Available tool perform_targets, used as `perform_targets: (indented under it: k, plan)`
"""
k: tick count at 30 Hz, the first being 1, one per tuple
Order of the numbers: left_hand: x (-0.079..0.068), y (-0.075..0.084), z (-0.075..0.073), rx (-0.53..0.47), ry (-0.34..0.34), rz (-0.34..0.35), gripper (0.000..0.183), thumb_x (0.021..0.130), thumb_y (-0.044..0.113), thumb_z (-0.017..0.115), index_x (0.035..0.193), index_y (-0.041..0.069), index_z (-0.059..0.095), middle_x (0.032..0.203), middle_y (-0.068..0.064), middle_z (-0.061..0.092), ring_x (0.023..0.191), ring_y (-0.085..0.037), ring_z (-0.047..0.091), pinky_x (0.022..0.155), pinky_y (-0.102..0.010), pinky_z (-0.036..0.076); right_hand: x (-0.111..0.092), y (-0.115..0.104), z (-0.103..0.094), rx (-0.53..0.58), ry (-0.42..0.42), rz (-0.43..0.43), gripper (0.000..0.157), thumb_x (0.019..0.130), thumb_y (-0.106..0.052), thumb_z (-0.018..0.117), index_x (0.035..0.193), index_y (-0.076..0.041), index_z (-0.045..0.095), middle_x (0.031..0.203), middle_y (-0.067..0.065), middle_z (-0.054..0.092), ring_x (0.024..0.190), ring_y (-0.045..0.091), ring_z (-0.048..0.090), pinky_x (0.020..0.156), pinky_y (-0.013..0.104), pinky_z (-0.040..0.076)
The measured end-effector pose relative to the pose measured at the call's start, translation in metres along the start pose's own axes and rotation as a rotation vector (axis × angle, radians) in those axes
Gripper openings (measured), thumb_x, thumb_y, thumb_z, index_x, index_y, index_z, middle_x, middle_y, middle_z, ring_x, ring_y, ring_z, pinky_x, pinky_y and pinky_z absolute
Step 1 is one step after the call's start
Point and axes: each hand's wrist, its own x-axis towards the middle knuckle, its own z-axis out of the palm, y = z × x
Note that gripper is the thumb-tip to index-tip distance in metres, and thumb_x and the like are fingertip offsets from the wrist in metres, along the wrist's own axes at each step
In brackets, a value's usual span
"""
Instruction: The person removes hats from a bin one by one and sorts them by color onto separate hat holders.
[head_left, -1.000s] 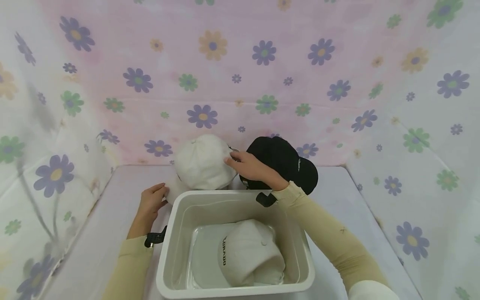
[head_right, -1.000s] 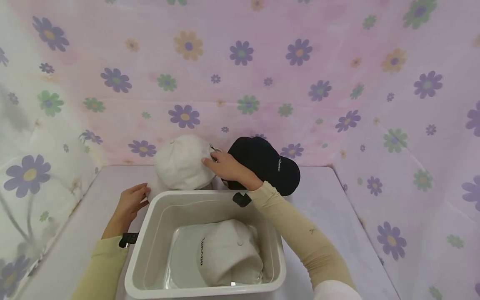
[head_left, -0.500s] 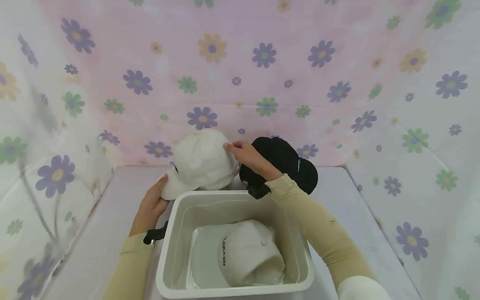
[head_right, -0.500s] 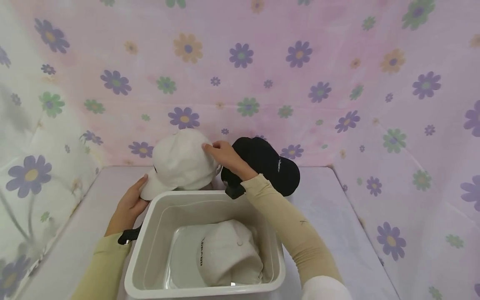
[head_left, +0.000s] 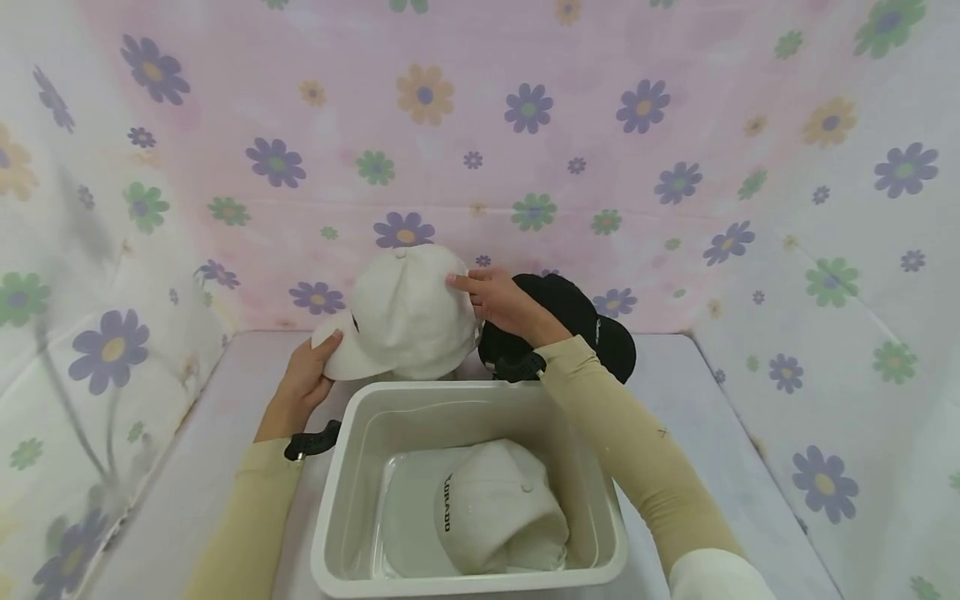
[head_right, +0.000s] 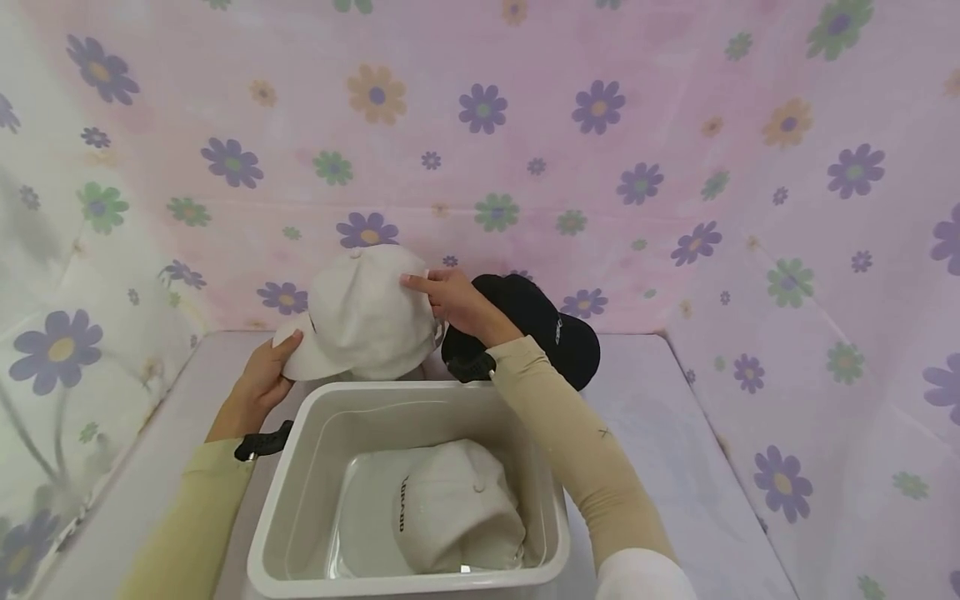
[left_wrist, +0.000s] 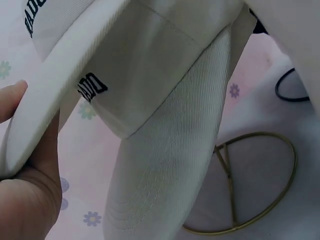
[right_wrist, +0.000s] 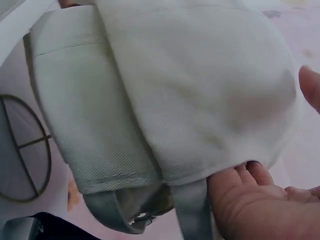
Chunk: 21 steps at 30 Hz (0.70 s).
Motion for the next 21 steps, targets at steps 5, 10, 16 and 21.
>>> perform_targets:
  k: [5,10,16,21]
  plan:
    - [0.005,-0.004,-0.002,0.02,0.008,-0.003,0.053,0.105,0.025,0.056,0.147,0.0,0.032,0.113,0.012,0.059,0.105,0.002,0.06,0.091,-0.014,0.05,-0.003,0.006,0.001,-0.184,-0.012,-0.037,0.05,0.1,-0.027,0.068,0.139,0.001,0.054,0.132,0.016,0.059,0.117,0.03,0.062,0.104,0.047,0.05]
    - [0.007,-0.014,-0.006,0.025,0.029,-0.083,0.062,0.106,0.025,0.054,0.155,0.0,0.024,0.111,0.015,0.059,0.104,0.002,0.058,0.088,-0.015,0.05,-0.004,0.015,0.004,-0.271,-0.003,0.024,0.054,0.095,-0.03,0.073,0.134,0.001,0.051,0.121,0.012,0.057,0.107,0.022,0.059,0.094,0.037,0.05]
    - [0.011,-0.034,-0.012,0.1,0.002,-0.116,0.075,0.106,0.033,0.052,0.162,0.002,0.012,0.128,0.009,0.047,0.114,-0.001,0.05,0.093,-0.015,0.047,-0.004,0.021,0.005,-0.326,-0.022,0.034,0.052,0.093,-0.025,0.076,0.13,0.001,0.051,0.123,0.015,0.057,0.105,0.025,0.059,0.091,0.037,0.053]
    - [0.013,-0.043,-0.017,0.164,-0.025,-0.039,0.073,0.107,0.033,0.052,0.161,0.001,0.014,0.124,0.009,0.05,0.108,0.001,0.057,0.089,-0.017,0.051,-0.005,0.024,0.007,-0.444,-0.034,0.009,0.068,0.086,-0.024,0.083,0.135,0.001,0.043,0.13,0.017,0.052,0.11,0.029,0.06,0.092,0.042,0.056]
